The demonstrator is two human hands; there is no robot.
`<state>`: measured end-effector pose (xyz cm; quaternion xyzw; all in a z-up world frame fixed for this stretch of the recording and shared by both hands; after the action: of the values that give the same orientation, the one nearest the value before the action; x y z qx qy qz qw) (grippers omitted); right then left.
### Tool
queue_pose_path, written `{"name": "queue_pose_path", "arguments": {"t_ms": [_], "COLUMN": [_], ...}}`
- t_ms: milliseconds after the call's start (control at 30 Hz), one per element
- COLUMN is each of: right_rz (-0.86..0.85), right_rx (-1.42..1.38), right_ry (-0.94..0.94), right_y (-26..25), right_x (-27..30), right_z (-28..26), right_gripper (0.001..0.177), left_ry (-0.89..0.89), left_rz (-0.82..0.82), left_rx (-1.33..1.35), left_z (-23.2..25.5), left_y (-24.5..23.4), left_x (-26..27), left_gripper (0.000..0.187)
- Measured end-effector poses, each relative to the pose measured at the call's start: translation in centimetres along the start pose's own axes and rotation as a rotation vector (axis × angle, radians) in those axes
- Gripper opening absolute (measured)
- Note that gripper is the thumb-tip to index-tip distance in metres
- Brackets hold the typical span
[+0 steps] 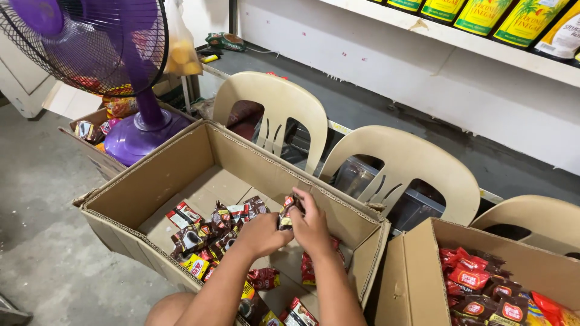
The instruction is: The person sorts small snack packets from a large cardboard box into a smaller cardboard box. They pick up individual packets, briefly inspect them, and place them into the smaller box, repeating this process for various snack types.
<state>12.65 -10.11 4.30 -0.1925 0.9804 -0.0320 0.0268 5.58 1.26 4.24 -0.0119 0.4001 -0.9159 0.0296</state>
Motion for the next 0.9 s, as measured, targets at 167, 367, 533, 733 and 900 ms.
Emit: {"name": "queue_pose_path", "arguments": {"t_ms": [167,367,533,733,900], "right_rz": [0.173,0.377,0.296,0.021,0.036], "right_rx": [0.336,-0.179,-0.52,-0.414,-0.539], "right_ry": [-0.09,-0.171,0.121,-0.001,0.263], "right_y": [-0.9,-6.8,-6.4,-2.3,-0.8], "right_x": [0.5,-1.7,-1.9,-2.1,-2.0], "right_z": [0.1,0.2,2.8,3.3,6.8], "right_gripper": [0.041,0.03,0.029,0.04,0.057], "left_ry": [-0.047,-0.008,0.04,0.139,0.188], "left_rz": [-0.075,-0.393,-0.133,0.096,0.143], "left_rx": [-0.022,-0.212,0.133,0.943,0.897], "left_z": [-1.6,-4.1,-0.5,-0.6,-1.3], "left_y": [1.9,7.1,3.5,3.8,4.4], "left_x": [-0.8,-0.4,-0.3,-2.8,-2.8], "left_gripper": [0.056,0.053,0.079,0.068,0.052]}}
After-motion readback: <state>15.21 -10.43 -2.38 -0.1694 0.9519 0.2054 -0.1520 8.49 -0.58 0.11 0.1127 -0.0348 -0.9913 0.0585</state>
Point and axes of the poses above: each hand's wrist, its own x-axis away from the middle knuckle, its own y-axis out of the palm, z = x × y, the point moved 9 cm from there along -x, towards the middle knuckle, and after that the axes turned 11 degrees about y, right-handed, at the moved point
